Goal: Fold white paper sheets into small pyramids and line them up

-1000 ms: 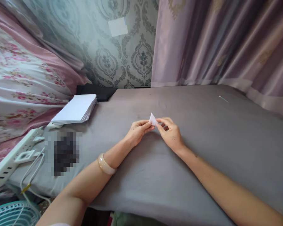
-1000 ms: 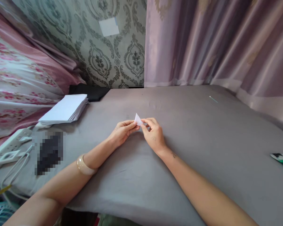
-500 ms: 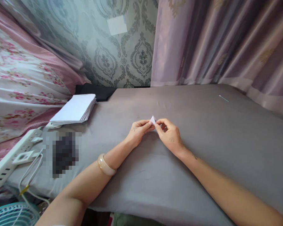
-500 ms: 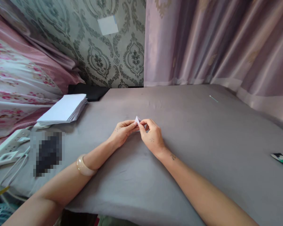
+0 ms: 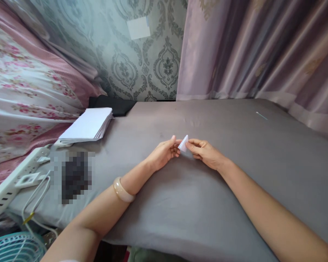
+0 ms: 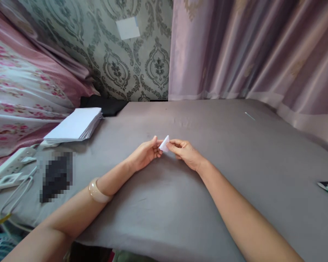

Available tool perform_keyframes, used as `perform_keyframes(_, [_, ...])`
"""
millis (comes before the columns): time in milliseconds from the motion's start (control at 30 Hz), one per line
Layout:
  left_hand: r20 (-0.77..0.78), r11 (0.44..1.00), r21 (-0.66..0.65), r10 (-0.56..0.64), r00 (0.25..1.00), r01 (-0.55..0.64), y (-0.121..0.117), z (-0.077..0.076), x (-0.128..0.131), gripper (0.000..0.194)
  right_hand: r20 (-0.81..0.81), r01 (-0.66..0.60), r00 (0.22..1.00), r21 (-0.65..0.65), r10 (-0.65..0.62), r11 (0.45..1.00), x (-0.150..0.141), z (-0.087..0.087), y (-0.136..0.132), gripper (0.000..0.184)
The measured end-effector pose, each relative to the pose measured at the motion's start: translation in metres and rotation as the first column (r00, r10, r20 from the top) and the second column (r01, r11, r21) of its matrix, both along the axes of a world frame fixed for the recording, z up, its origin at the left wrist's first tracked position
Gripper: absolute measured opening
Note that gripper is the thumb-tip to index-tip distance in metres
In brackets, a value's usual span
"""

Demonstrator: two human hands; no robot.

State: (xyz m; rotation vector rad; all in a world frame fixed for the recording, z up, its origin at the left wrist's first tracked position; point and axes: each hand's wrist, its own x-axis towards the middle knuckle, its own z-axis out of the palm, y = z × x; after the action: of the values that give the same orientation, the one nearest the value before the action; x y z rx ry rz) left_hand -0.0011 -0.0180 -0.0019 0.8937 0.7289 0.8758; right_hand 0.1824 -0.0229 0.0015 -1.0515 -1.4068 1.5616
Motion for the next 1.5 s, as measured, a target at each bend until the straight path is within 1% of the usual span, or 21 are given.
perform_keyframes(100, [-0.023,0.998,-0.035,-0.058,0.998,0.057,-0.001,0.001,-0.002,0.036,-0.055,-0.111,0.993,-0.07,0.107,0.991,0.005,0.005,-0.001,0.03])
perform_keyframes(267, [-0.004,0.984,-0.086,-0.159,0.987,0.158,0.001,0.005,-0.008,0.032,-0.022,-0.216,0.976,-0.151,0.215,0.965,0.01,0.008,-0.002,0.035])
perform_keyframes(367, [0.015,0.96,-0.104,-0.259,0.966,0.259,0.001,0.008,-0.012,0.033,-0.02,-0.287,0.958,-0.152,0.287,0.946,0.012,0.008,-0.003,0.034])
perform_keyframes(433, [-0.017,0.941,-0.102,-0.327,0.945,0.324,0.001,0.009,-0.014,0.034,-0.012,-0.331,0.943,-0.138,0.332,0.934,0.012,0.008,-0.004,0.033])
perform_keyframes(500, [-0.056,0.928,-0.089,-0.367,0.929,0.361,0.001,0.009,-0.016,0.035,-0.005,-0.359,0.933,-0.126,0.361,0.925,0.012,0.008,-0.004,0.032])
perform_keyframes(567, [-0.086,0.926,-0.073,-0.376,0.923,0.37,0.001,0.009,-0.017,0.037,0.002,-0.364,0.931,-0.116,0.366,0.924,0.013,0.007,-0.004,0.032])
perform_keyframes(700, [-0.154,0.945,-0.06,-0.328,0.932,0.323,0.004,0.007,-0.02,0.04,0.067,-0.346,0.933,-0.094,0.353,0.933,0.014,0.009,-0.003,0.033])
perform_keyframes(800, [-0.22,0.963,-0.03,-0.268,0.938,0.268,0.007,0.004,-0.02,0.04,0.142,-0.295,0.943,-0.055,0.3,0.954,0.013,0.009,-0.002,0.034])
perform_keyframes(933, [-0.247,0.983,0.067,-0.152,0.957,0.174,0.009,0.0,-0.018,0.037,0.213,-0.144,0.967,0.022,0.136,0.989,0.008,0.005,0.0,0.034])
perform_keyframes(1033, [-0.232,0.983,0.176,-0.017,0.973,0.059,0.008,-0.002,-0.013,0.033,0.201,-0.014,0.98,0.067,0.001,0.998,0.003,0.001,0.002,0.034])
perform_keyframes(1100, [-0.213,0.972,0.236,0.066,0.975,-0.014,0.006,-0.002,-0.009,0.032,0.188,0.076,0.978,0.11,-0.096,0.991,-0.001,-0.001,0.003,0.034])
perform_keyframes(1167, [-0.181,0.96,0.271,0.12,0.976,-0.068,0.005,-0.002,-0.006,0.032,0.183,0.147,0.967,0.164,-0.177,0.975,-0.004,-0.003,0.003,0.034])
perform_keyframes(1233, [-0.144,0.953,0.28,0.158,0.977,-0.113,0.003,-0.001,-0.004,0.033,0.157,0.209,0.957,0.214,-0.245,0.954,-0.007,-0.006,0.003,0.033])
perform_keyframes(1300, [-0.12,0.95,0.276,0.182,0.976,-0.143,0.002,-0.001,-0.003,0.037,0.092,0.269,0.951,0.237,-0.297,0.934,-0.01,-0.01,0.003,0.034])
perform_keyframes(1400, [-0.121,0.947,0.278,0.197,0.973,-0.157,0.002,-0.002,-0.002,0.042,0.022,0.32,0.941,0.253,-0.337,0.913,-0.012,-0.015,0.005,0.039])
perform_keyframes(1500, [-0.122,0.942,0.293,0.205,0.971,-0.162,0.002,-0.003,-0.001,0.039,0.061,0.299,0.942,0.293,-0.329,0.908,-0.014,-0.013,0.004,0.038])
